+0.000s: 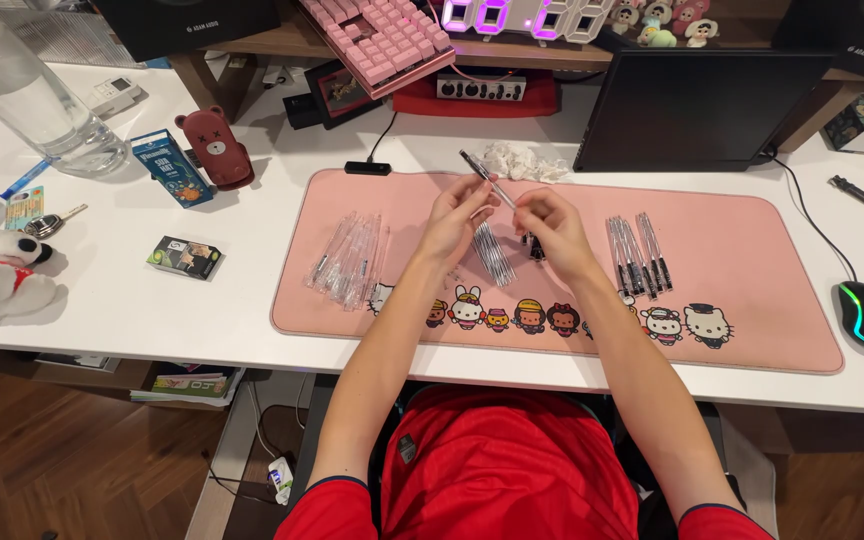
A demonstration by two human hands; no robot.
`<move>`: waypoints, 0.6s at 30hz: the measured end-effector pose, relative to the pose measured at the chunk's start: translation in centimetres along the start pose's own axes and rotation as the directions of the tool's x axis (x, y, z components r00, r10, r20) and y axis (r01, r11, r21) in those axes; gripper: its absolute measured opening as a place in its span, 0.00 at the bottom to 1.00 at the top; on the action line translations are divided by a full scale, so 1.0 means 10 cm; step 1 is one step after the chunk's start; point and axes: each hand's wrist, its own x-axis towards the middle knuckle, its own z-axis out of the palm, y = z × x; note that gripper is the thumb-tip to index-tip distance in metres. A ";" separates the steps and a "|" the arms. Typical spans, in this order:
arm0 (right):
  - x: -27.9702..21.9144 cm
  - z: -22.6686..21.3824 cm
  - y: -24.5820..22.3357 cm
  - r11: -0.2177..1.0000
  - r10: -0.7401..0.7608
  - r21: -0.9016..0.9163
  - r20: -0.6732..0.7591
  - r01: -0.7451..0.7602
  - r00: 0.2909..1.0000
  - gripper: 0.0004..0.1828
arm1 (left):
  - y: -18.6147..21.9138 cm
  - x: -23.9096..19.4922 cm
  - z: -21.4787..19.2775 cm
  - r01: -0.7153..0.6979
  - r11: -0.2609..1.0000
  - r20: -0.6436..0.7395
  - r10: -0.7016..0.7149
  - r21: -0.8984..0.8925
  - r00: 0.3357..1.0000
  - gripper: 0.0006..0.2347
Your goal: Assembling pens by inserting ink refills into barrels and attaching caps
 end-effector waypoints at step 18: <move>-0.08 0.07 -0.48 0.997 0.068 -0.048 0.030 -0.067 0.997 0.15 | 0.26 -0.23 0.33 -0.183 0.933 0.106 0.157 0.310 0.982 0.13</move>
